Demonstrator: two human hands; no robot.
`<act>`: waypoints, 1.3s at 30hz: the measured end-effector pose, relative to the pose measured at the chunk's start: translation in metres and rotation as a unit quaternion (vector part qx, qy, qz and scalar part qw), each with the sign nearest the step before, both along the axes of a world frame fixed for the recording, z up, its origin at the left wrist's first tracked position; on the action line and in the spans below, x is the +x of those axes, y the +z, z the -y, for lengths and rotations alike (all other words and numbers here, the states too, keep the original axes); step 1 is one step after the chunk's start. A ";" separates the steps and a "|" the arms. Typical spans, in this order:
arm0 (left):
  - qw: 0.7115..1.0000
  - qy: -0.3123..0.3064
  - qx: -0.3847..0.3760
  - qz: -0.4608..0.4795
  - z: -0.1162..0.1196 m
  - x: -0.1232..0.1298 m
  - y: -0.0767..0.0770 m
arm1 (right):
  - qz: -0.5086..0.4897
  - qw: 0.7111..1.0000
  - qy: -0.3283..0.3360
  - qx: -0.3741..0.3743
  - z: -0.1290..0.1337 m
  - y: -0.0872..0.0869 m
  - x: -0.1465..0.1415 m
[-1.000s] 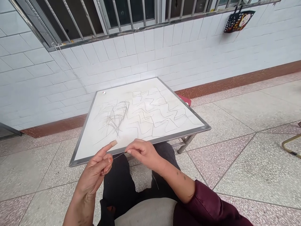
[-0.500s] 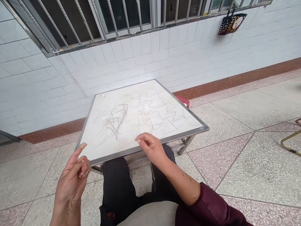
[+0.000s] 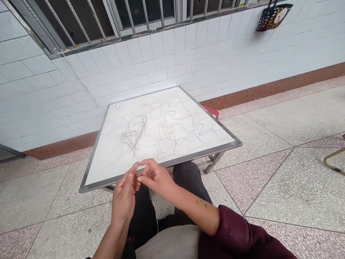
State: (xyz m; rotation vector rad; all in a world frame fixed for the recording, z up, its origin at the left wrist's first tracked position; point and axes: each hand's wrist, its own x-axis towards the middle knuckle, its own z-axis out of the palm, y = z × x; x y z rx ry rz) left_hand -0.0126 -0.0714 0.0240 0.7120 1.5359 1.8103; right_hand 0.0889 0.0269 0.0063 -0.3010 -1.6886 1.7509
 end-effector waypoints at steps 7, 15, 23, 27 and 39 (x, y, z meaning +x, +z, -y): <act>0.993 0.090 0.065 0.037 0.001 0.001 0.011 | 0.041 0.999 0.004 -0.024 0.006 0.003 0.002; 0.985 0.125 0.084 0.089 0.003 -0.005 0.016 | 0.092 0.991 -0.039 0.084 0.010 -0.006 0.002; 0.979 0.149 0.090 0.110 0.004 -0.009 0.020 | 0.131 0.991 0.012 0.019 0.014 -0.017 -0.001; 0.975 0.141 0.097 0.139 0.004 -0.010 0.019 | 0.120 0.991 0.050 -0.009 0.019 -0.026 -0.007; 0.966 0.146 0.104 0.185 0.003 -0.013 0.020 | 0.091 0.992 0.026 -0.079 0.016 -0.028 -0.015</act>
